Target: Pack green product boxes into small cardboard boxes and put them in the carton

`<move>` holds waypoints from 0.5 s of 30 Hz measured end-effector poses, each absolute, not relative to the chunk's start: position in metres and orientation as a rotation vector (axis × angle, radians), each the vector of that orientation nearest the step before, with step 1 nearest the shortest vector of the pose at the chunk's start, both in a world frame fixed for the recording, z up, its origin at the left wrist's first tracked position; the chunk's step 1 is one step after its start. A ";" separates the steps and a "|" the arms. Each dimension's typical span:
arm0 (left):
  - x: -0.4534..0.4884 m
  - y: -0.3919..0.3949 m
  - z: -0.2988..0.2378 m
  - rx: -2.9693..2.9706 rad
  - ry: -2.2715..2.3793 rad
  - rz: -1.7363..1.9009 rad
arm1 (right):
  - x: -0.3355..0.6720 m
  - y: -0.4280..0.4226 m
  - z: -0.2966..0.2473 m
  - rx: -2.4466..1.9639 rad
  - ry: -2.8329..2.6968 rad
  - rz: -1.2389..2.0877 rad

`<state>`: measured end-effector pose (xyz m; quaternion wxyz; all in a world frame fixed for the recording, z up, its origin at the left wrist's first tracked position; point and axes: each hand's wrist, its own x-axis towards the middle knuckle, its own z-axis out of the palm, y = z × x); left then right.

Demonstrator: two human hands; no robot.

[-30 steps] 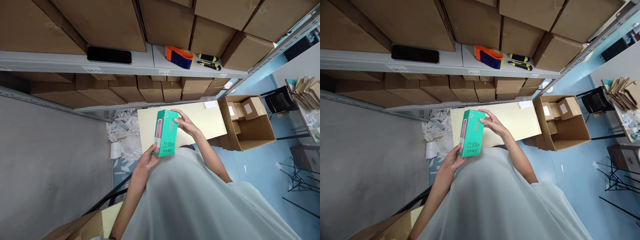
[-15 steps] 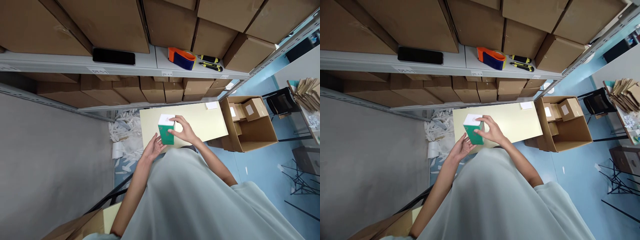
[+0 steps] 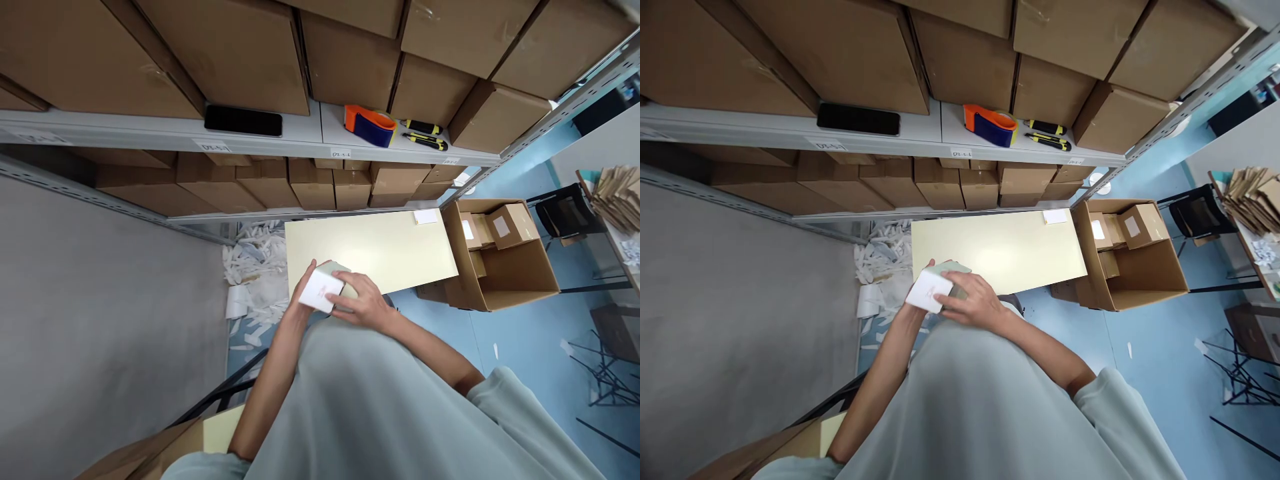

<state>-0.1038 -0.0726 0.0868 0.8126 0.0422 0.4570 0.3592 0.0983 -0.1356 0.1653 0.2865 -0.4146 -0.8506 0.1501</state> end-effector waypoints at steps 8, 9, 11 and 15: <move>-0.095 -0.106 0.121 0.378 1.262 0.985 | 0.141 -0.040 0.166 -1.627 -1.120 0.857; -0.095 -0.109 0.127 0.456 1.294 1.023 | 0.146 -0.032 0.159 -1.662 -0.987 0.947; -0.094 -0.110 0.141 0.624 1.350 1.082 | 0.152 -0.024 0.143 -1.702 -0.742 1.156; -0.086 -0.104 0.170 0.874 1.397 1.127 | 0.146 -0.038 0.113 -1.679 -0.367 1.615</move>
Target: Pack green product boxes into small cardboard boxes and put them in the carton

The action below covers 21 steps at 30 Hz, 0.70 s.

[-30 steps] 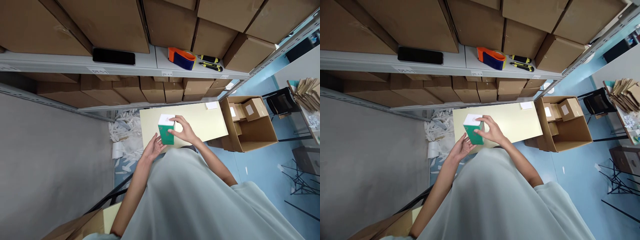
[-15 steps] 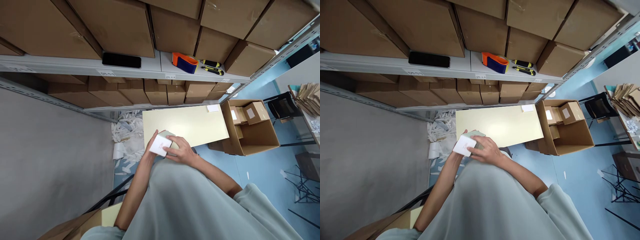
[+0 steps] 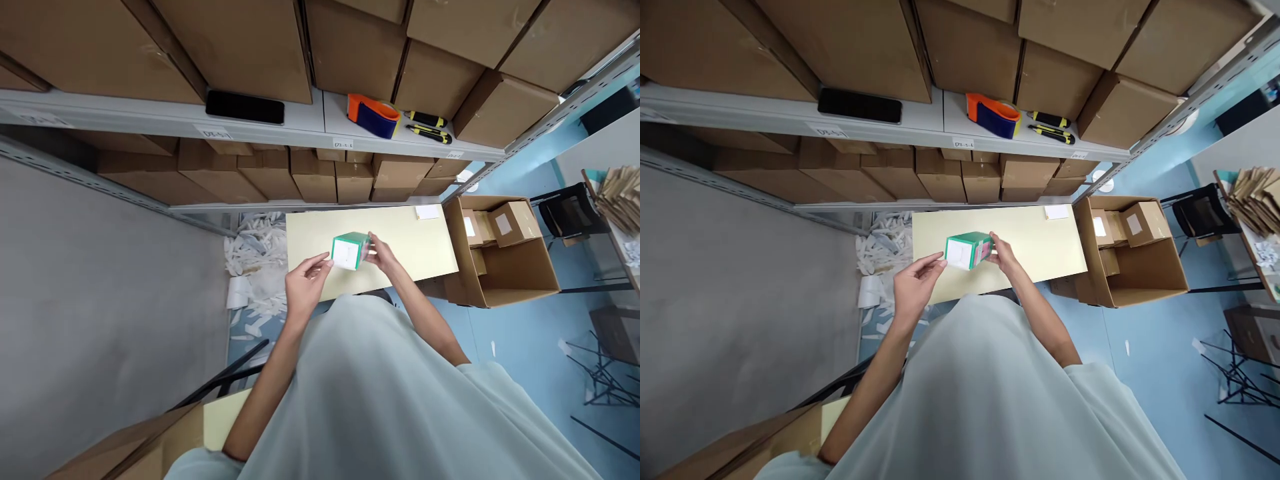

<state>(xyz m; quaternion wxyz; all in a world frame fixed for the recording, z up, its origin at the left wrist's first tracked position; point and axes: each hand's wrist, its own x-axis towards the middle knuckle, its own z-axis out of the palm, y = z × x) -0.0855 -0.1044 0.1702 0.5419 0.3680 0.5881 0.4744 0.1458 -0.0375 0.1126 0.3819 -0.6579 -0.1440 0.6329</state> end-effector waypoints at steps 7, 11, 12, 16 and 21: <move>-0.069 -0.085 0.186 0.976 1.394 1.087 | 0.113 -0.088 0.080 -1.576 -0.179 2.239; -0.067 -0.083 0.178 0.977 1.385 1.067 | 0.114 -0.093 0.076 -1.571 -0.199 2.293; -0.069 -0.084 0.176 0.971 1.377 1.061 | 0.118 -0.091 0.076 -1.581 -0.204 2.265; -0.080 -0.088 0.170 0.970 1.356 1.046 | 0.141 -0.074 0.084 -1.668 -0.203 2.011; -0.091 -0.090 0.159 0.915 1.335 1.074 | 0.164 -0.049 0.109 -1.678 -0.347 1.548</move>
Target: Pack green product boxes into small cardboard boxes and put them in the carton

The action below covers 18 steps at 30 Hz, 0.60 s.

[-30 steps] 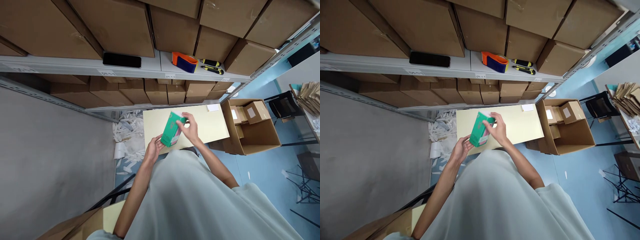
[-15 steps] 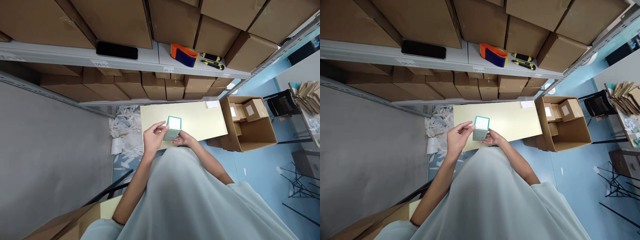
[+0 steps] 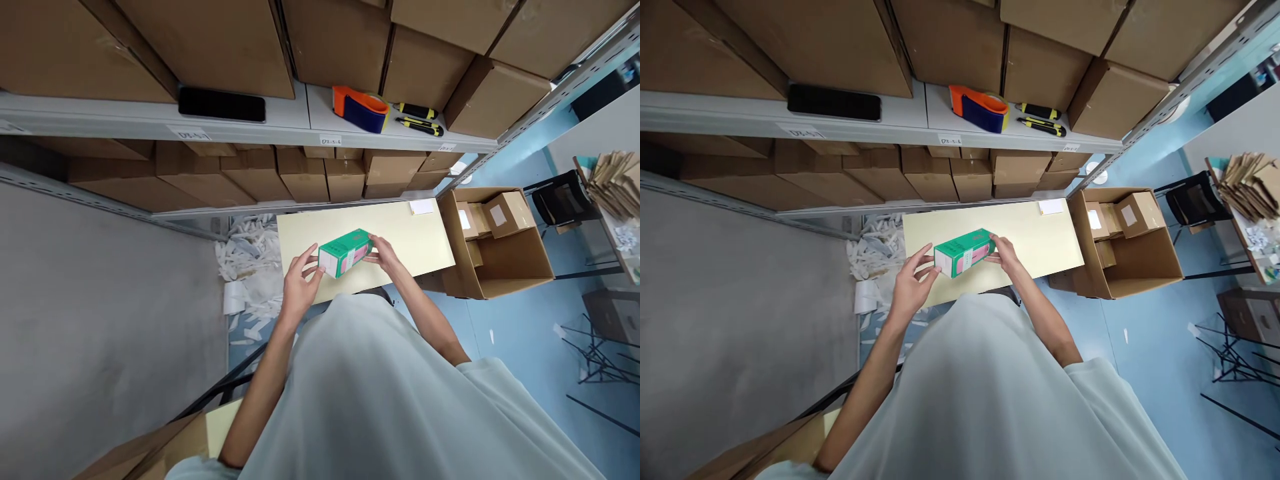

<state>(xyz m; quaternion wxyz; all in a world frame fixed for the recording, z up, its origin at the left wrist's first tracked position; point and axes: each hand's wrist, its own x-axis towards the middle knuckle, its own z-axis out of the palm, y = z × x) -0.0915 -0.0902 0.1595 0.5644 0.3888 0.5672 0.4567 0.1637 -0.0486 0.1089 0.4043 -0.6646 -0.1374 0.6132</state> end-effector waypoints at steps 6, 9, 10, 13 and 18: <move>-0.092 -0.095 0.149 0.814 1.315 1.018 | 0.166 -0.021 0.145 -1.512 -0.719 1.238; -0.087 -0.099 0.152 0.962 1.335 0.988 | 0.159 -0.013 0.154 -1.498 -0.837 1.210; -0.085 -0.100 0.153 1.022 1.358 0.991 | 0.156 -0.011 0.156 -1.515 -0.860 1.203; -0.079 -0.099 0.152 1.072 1.424 1.029 | 0.147 -0.008 0.160 -1.566 -0.911 1.177; -0.089 -0.096 0.136 0.715 1.305 1.020 | 0.143 -0.010 0.170 -1.471 -0.963 1.231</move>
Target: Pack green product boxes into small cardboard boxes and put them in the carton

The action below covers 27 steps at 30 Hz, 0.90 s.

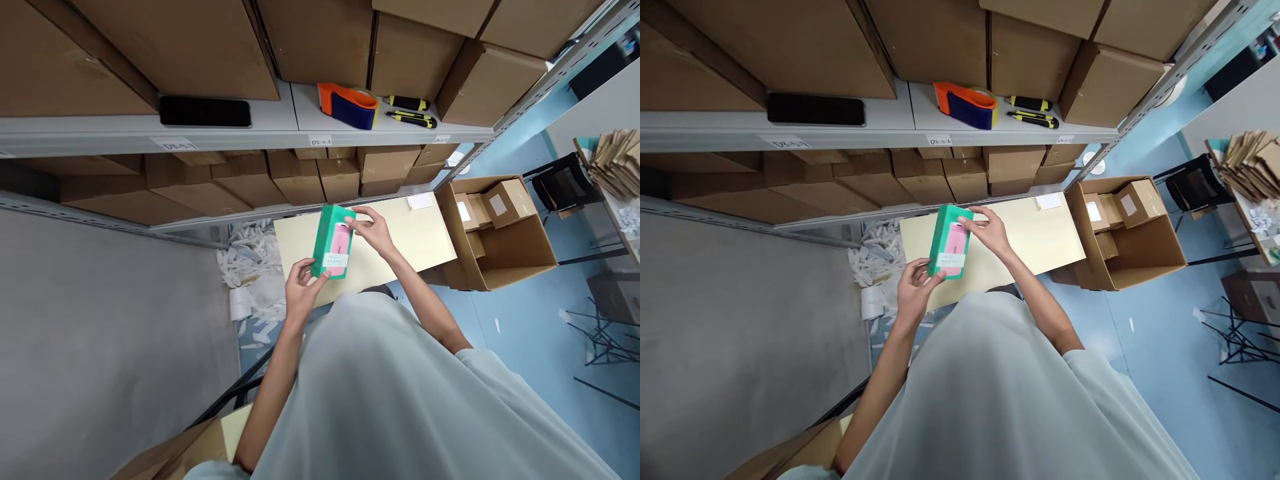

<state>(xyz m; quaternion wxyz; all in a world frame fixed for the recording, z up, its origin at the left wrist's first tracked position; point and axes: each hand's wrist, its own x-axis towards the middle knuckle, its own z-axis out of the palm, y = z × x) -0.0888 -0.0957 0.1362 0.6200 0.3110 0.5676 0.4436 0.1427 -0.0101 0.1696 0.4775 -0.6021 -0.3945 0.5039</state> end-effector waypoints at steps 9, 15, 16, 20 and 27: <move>-0.106 -0.105 0.119 0.301 0.974 0.924 | 0.134 -0.010 0.174 -1.290 -0.960 1.516; -0.114 -0.110 0.102 0.072 0.871 0.871 | 0.130 -0.003 0.166 -1.213 -0.845 1.735; -0.116 -0.111 0.098 0.046 0.864 0.849 | 0.129 -0.002 0.162 -1.198 -0.830 1.751; -0.121 -0.116 0.084 0.134 0.882 0.804 | 0.121 0.003 0.143 -1.263 -0.834 1.712; -0.133 -0.116 0.050 0.359 1.133 0.861 | 0.101 0.025 0.080 -1.439 -0.983 1.674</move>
